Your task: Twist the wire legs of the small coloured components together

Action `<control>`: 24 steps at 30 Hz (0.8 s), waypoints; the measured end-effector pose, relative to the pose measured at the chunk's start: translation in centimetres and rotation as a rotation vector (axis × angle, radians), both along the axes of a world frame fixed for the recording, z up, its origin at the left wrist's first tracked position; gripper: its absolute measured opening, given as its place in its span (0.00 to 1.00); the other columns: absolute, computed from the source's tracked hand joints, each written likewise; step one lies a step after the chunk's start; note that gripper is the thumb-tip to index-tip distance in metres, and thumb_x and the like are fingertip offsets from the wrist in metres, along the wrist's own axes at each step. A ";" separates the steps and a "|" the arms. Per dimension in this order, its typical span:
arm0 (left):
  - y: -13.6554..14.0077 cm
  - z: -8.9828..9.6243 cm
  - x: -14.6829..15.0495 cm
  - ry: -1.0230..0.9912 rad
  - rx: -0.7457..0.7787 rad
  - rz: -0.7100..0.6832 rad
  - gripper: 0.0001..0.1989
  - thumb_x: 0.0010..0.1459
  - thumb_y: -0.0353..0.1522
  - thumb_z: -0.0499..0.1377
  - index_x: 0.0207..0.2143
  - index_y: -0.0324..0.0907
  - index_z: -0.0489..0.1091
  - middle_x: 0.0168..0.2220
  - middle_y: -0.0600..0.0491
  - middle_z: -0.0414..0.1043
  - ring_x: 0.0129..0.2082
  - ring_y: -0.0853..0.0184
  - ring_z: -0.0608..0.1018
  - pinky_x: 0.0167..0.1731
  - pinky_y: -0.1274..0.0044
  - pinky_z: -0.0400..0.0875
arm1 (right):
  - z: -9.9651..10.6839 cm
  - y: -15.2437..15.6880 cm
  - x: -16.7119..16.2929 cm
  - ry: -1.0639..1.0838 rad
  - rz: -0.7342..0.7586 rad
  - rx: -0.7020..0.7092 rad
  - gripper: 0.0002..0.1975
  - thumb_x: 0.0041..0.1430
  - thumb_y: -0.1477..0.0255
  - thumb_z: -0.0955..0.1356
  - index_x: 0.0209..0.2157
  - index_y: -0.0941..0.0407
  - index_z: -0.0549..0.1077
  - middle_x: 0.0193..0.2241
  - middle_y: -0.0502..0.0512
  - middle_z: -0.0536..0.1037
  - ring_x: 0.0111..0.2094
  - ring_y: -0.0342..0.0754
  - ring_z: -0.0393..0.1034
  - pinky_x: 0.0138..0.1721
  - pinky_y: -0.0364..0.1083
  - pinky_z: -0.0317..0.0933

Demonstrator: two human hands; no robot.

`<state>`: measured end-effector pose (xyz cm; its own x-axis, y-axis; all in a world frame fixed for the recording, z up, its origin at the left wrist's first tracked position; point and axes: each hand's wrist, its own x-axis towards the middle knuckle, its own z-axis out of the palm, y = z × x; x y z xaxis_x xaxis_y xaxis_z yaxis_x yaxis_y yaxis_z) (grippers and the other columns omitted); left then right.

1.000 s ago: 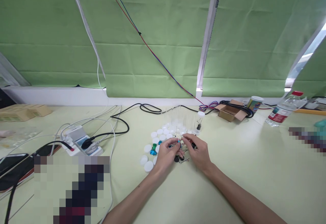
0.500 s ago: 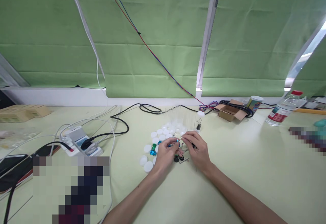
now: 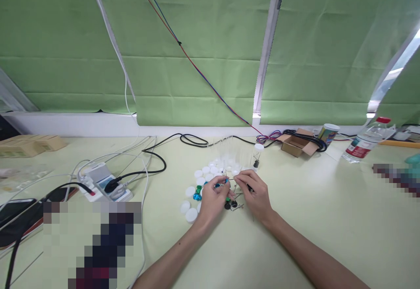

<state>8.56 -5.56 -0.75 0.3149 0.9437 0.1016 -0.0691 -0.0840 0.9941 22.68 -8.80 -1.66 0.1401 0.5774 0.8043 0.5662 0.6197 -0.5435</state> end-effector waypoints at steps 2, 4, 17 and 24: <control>0.0 0.0 0.0 0.027 0.024 0.016 0.14 0.53 0.39 0.62 0.39 0.39 0.71 0.24 0.53 0.74 0.22 0.64 0.78 0.28 0.74 0.71 | 0.0 0.0 0.0 0.005 -0.005 -0.002 0.09 0.65 0.76 0.64 0.35 0.55 0.76 0.33 0.56 0.72 0.34 0.48 0.69 0.33 0.47 0.66; 0.0 0.0 0.0 0.036 0.036 0.036 0.14 0.52 0.39 0.62 0.39 0.40 0.71 0.25 0.52 0.75 0.22 0.64 0.78 0.27 0.75 0.71 | 0.0 0.0 0.0 0.008 -0.017 -0.003 0.10 0.65 0.76 0.64 0.35 0.55 0.77 0.33 0.56 0.71 0.35 0.48 0.69 0.34 0.47 0.66; -0.2 0.3 0.1 0.004 0.061 0.107 0.15 0.51 0.39 0.64 0.37 0.40 0.71 0.28 0.52 0.73 0.22 0.66 0.77 0.25 0.76 0.72 | -0.1 0.2 0.1 0.035 -0.026 -0.023 0.10 0.65 0.74 0.64 0.35 0.55 0.77 0.32 0.56 0.71 0.33 0.48 0.69 0.32 0.47 0.66; 0.0 0.1 0.0 -0.045 0.074 0.137 0.15 0.48 0.39 0.66 0.36 0.40 0.72 0.33 0.50 0.71 0.21 0.68 0.77 0.24 0.75 0.73 | 0.0 0.2 0.1 0.047 -0.016 -0.026 0.10 0.65 0.73 0.64 0.35 0.55 0.77 0.31 0.55 0.72 0.32 0.47 0.69 0.31 0.46 0.66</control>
